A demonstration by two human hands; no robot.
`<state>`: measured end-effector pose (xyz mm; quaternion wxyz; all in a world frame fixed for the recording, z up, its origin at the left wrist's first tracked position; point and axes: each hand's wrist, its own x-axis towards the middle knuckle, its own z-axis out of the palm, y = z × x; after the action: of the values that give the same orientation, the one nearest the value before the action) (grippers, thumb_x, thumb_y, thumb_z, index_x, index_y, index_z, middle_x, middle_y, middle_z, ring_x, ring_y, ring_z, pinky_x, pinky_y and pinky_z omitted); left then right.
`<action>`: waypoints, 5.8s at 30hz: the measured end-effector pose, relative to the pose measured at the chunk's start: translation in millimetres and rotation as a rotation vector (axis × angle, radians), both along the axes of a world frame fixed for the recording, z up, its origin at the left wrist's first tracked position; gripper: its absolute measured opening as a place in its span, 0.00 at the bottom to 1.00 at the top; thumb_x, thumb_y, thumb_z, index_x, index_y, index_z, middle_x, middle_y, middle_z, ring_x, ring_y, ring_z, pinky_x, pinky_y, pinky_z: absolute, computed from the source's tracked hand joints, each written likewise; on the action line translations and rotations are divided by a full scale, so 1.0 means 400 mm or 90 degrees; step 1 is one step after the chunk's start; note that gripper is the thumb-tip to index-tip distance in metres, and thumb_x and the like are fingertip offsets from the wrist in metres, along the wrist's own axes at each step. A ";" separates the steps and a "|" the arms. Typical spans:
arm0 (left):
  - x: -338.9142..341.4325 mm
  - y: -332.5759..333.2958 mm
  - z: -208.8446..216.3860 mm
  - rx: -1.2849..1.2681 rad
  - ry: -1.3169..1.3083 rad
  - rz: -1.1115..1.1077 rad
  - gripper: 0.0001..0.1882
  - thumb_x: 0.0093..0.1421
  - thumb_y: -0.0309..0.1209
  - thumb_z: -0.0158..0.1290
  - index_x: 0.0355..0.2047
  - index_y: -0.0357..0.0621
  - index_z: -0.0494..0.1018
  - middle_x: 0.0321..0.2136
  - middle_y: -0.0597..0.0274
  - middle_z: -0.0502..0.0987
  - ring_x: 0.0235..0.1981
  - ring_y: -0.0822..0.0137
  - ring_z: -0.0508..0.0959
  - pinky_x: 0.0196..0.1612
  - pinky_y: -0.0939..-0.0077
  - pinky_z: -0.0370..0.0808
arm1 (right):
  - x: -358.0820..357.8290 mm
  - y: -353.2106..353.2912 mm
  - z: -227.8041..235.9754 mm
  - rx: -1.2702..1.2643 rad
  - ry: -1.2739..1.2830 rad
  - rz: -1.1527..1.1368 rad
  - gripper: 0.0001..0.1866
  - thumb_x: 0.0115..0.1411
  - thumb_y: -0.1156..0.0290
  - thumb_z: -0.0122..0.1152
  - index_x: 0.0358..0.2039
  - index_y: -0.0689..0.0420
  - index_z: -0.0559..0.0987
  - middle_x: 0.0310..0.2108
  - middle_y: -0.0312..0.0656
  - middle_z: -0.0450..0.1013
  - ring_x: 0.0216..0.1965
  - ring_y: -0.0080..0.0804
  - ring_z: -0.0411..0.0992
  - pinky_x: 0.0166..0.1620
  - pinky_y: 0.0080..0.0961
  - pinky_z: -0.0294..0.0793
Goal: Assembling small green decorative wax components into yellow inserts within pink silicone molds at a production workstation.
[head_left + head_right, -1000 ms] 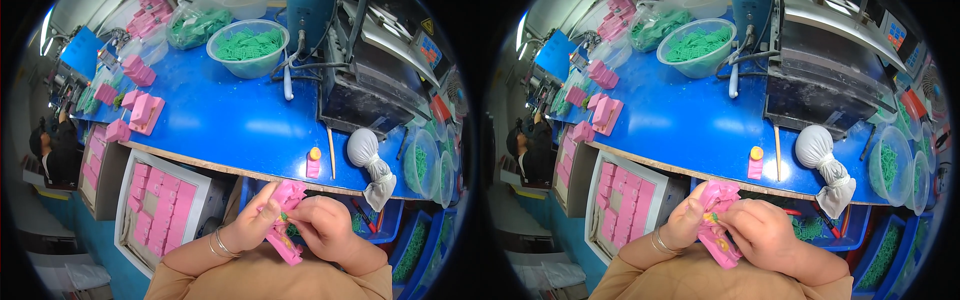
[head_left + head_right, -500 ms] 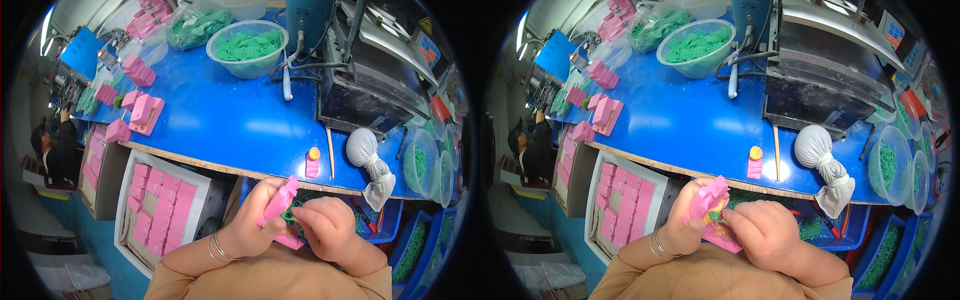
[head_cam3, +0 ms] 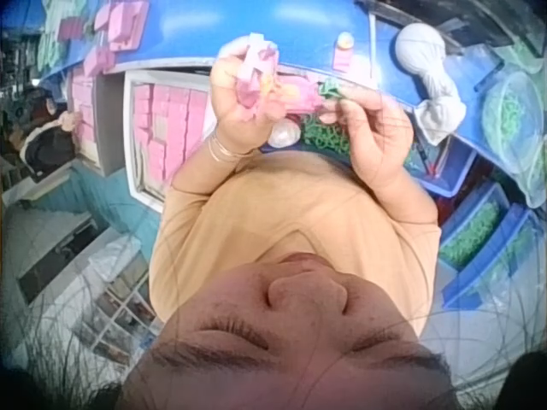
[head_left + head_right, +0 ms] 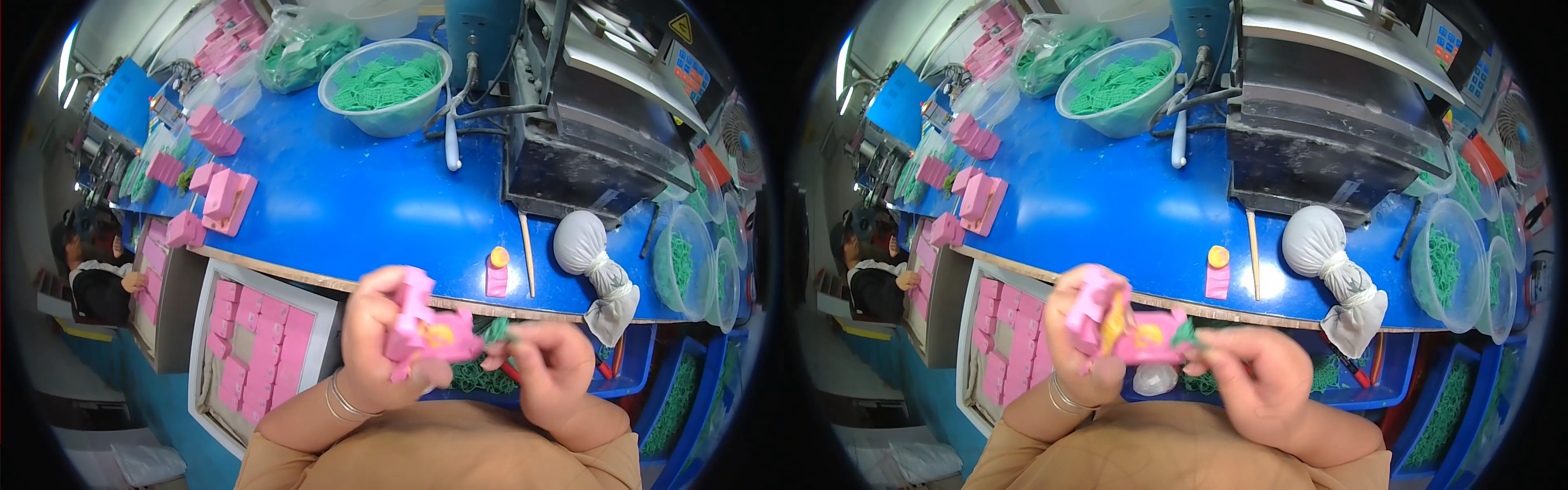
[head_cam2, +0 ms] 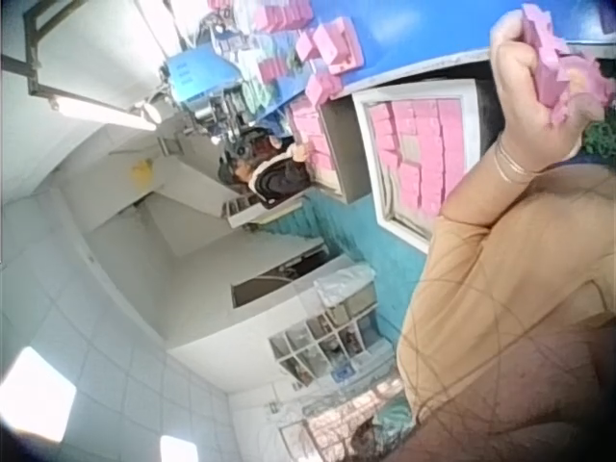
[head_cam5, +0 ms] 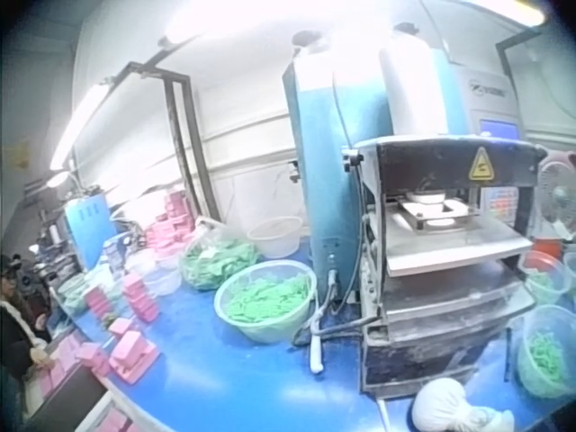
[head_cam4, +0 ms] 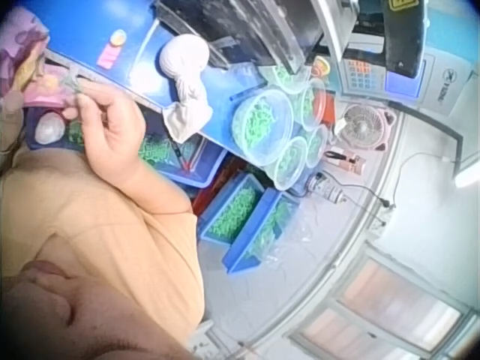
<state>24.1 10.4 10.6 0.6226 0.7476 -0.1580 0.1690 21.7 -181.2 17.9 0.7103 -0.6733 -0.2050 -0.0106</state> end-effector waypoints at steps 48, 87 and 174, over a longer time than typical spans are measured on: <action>-0.042 -0.040 -0.001 0.073 0.162 -0.127 0.06 0.51 0.19 0.56 0.31 0.39 0.75 0.22 0.65 0.69 0.18 0.79 0.64 0.20 0.84 0.61 | 0.008 -0.042 0.005 -0.276 0.105 0.040 0.07 0.50 0.77 0.62 0.31 0.59 0.76 0.18 0.37 0.68 0.17 0.23 0.64 0.21 0.20 0.62; -0.064 -0.034 -0.019 -0.193 0.305 -0.155 0.11 0.57 0.13 0.47 0.33 0.38 0.58 0.38 0.42 0.73 0.30 0.69 0.77 0.35 0.77 0.77 | 0.075 -0.052 0.017 -0.657 -0.372 -0.167 0.22 0.40 0.72 0.65 0.38 0.64 0.75 0.33 0.42 0.68 0.33 0.38 0.66 0.37 0.33 0.63; -0.053 -0.022 -0.020 0.296 0.026 -0.141 0.25 0.44 0.17 0.53 0.47 0.38 0.69 0.26 0.57 0.71 0.27 0.57 0.73 0.31 0.67 0.71 | 0.021 -0.004 -0.002 -0.100 -0.188 0.046 0.08 0.47 0.81 0.60 0.27 0.61 0.70 0.23 0.43 0.73 0.33 0.42 0.76 0.36 0.30 0.75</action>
<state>3.0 1.6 2.4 0.4519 0.8520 -0.2608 0.0441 30.0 -182.7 16.9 0.6176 -0.7099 -0.3317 -0.0681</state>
